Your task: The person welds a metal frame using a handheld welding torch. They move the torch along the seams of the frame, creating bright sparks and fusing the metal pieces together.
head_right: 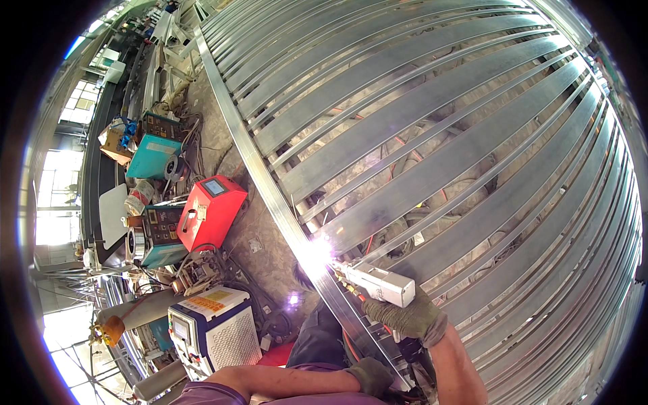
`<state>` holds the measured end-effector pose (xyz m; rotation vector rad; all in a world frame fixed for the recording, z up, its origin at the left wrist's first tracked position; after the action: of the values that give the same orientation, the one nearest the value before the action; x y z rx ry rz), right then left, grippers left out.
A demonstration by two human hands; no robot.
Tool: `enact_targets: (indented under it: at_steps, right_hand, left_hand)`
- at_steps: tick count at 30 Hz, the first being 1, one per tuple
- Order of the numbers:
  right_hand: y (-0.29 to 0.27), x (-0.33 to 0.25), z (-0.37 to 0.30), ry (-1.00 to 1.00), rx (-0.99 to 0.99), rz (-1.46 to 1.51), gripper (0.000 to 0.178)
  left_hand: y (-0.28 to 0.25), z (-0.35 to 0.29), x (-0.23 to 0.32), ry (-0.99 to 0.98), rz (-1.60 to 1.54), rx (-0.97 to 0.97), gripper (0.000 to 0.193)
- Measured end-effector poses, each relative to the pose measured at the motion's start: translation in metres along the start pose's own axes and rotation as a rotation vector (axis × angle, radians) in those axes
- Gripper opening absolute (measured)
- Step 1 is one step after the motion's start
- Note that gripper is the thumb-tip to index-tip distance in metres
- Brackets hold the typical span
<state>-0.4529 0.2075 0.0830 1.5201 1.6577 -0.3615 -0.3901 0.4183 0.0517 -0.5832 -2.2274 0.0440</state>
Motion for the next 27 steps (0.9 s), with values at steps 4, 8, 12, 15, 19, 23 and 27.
enact_targets:
  at_steps: [4, 8, 12, 15, 19, 23, 27]
  right_hand:
    - [0.002, -0.003, -0.001, -0.028, -0.010, 0.012, 0.061]
    - [0.002, -0.006, -0.002, -0.025, -0.030, -0.008, 0.061]
    - [0.000, -0.001, -0.002, -0.014, -0.019, -0.045, 0.061]
    - [0.001, 0.000, -0.002, -0.034, -0.018, -0.026, 0.061]
    - [-0.002, 0.008, -0.003, -0.018, -0.020, -0.036, 0.061]
    - [-0.001, 0.005, -0.004, -0.046, -0.033, -0.008, 0.063]
    - [0.000, 0.006, -0.005, -0.043, -0.028, 0.042, 0.064]
  left_hand:
    - [0.001, 0.000, 0.000, -0.007, 0.006, 0.024, 0.021]
    - [0.002, 0.002, 0.001, -0.023, 0.011, -0.002, 0.021]
    - [0.003, 0.003, 0.002, -0.027, 0.017, -0.003, 0.022]
    - [0.002, 0.003, 0.002, -0.034, 0.027, 0.013, 0.021]
    - [0.006, 0.005, 0.001, -0.034, -0.008, -0.035, 0.021]
    - [0.008, 0.006, 0.003, -0.025, 0.002, -0.007, 0.021]
    - [-0.005, -0.004, 0.006, -0.036, 0.001, -0.006, 0.021]
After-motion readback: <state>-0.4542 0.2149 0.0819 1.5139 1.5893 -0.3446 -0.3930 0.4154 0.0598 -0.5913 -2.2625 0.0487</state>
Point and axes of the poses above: each hand's wrist, its own z-axis towards the middle knuckle, its own y-axis out of the palm, x = y × z, the point moved 8 cm from there along z, towards the middle knuckle, and after that the axes turned 5 degrees about z, right-handed, at the moved point
